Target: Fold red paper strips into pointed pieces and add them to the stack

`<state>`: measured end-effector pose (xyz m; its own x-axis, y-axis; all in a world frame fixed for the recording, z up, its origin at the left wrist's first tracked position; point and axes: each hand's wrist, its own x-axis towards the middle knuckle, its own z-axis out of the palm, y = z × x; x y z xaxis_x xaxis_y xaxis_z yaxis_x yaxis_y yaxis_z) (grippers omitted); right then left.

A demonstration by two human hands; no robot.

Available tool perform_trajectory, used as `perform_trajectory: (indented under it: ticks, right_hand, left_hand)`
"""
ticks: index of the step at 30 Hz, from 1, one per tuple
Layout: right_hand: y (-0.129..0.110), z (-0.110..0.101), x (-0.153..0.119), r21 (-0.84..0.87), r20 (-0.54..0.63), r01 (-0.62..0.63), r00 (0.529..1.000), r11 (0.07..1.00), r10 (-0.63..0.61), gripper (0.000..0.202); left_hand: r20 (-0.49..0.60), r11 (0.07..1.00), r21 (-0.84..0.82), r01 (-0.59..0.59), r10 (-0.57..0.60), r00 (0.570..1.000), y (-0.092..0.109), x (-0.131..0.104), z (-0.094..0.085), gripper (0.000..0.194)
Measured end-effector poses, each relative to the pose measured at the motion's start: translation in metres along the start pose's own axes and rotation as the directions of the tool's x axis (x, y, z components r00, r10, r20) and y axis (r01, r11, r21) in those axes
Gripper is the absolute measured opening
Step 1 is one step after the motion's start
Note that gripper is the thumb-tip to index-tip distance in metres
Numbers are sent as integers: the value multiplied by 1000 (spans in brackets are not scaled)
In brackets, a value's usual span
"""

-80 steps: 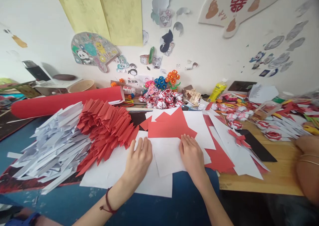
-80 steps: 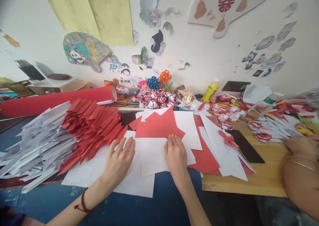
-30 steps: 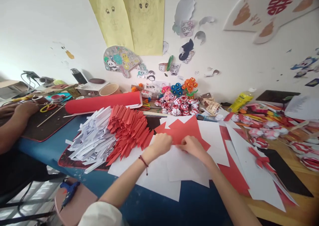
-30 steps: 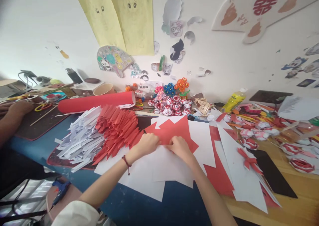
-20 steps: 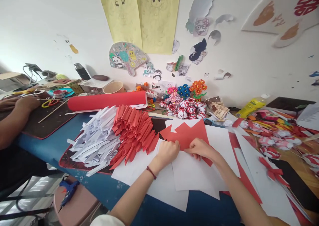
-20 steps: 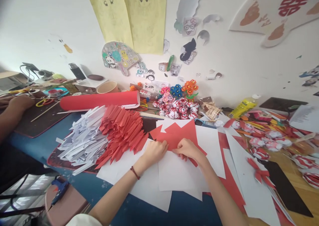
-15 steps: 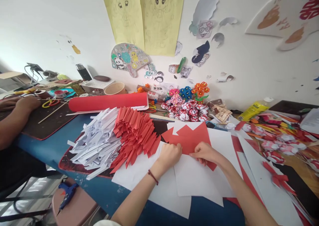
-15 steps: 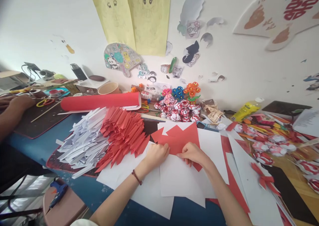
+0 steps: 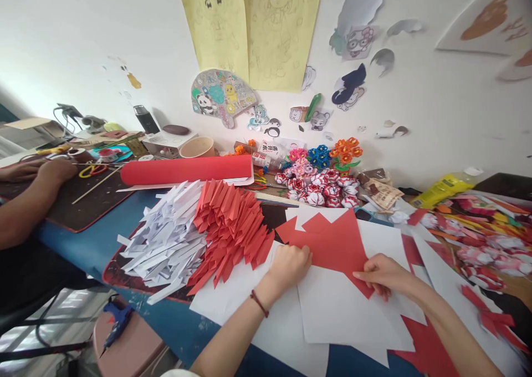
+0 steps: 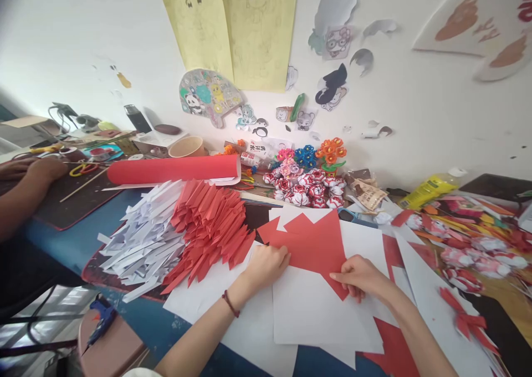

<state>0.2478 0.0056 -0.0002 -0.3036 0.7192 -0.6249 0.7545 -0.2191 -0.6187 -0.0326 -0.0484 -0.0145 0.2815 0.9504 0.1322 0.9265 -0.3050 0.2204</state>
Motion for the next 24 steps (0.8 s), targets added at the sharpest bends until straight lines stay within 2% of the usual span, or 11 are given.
perform_trajectory:
  ticks: [8, 16, 24]
  right_hand:
    - [22, -9, -9, 45, -33, -20, 999, 999, 22, 53]
    - [28, -14, -26, 71, -75, -62, 995, 996, 68, 53]
    - [38, -9, -29, 104, -129, -24, 991, 994, 37, 53]
  left_hand:
    - [17, 1000, -11, 12, -12, 1000, -1, -1, 2, 34]
    - [36, 999, -17, 40, -40, 999, 1, -2, 1, 35]
    - [37, 998, -24, 62, -61, 997, 2, -6, -2, 35]
